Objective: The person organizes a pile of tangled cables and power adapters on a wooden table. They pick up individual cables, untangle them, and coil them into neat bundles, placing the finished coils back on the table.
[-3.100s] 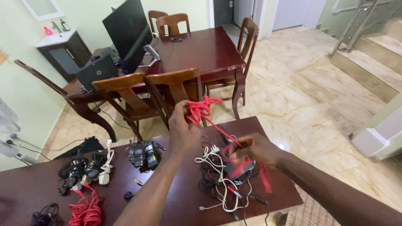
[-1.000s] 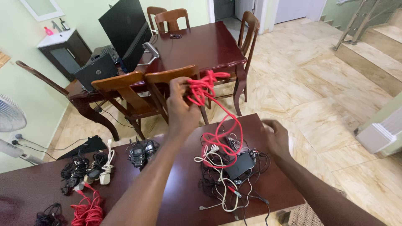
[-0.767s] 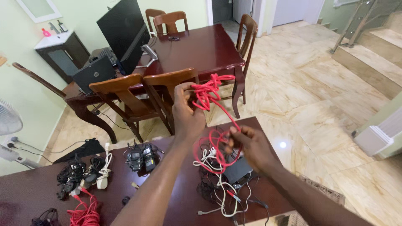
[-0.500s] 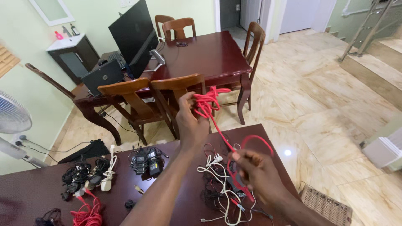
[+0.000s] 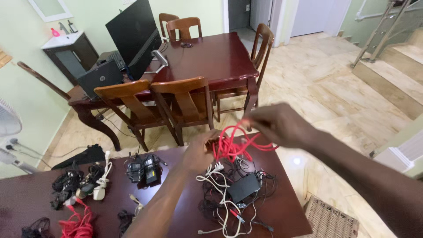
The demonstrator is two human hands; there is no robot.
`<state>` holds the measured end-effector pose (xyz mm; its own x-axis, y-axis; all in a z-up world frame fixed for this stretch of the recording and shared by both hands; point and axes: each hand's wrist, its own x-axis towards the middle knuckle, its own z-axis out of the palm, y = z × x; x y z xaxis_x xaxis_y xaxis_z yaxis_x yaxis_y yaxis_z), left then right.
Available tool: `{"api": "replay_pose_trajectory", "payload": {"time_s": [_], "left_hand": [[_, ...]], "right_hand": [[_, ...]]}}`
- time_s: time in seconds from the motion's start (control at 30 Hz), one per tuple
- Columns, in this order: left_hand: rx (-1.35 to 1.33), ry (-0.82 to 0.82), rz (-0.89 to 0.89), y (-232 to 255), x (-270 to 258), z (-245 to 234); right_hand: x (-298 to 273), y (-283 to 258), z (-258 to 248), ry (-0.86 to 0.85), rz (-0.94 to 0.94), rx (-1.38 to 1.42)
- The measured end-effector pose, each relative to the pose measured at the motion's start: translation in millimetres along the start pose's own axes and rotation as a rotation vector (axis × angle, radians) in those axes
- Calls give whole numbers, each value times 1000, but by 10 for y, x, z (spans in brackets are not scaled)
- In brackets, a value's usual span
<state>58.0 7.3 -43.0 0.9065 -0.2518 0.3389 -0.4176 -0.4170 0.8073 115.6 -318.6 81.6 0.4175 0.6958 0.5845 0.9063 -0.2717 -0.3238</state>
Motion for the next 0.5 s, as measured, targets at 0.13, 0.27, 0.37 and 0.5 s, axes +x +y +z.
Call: {"api": "replay_pose_trajectory", "payload": {"time_s": [0.13,0.27,0.37,0.5], "left_hand": [[-360,-121,-93,269,-218,249],[-440,-86,-69,389,-356,365],[-471,-11,-30,433,-405,474],[-572,-64,-162,560,-433,479]], "right_hand": [[235,359,61,-138,335,172],[215,582,337,-262,708,360],[61,720,536,-318,780,522],[-176,846,859,-370,775,632]]}}
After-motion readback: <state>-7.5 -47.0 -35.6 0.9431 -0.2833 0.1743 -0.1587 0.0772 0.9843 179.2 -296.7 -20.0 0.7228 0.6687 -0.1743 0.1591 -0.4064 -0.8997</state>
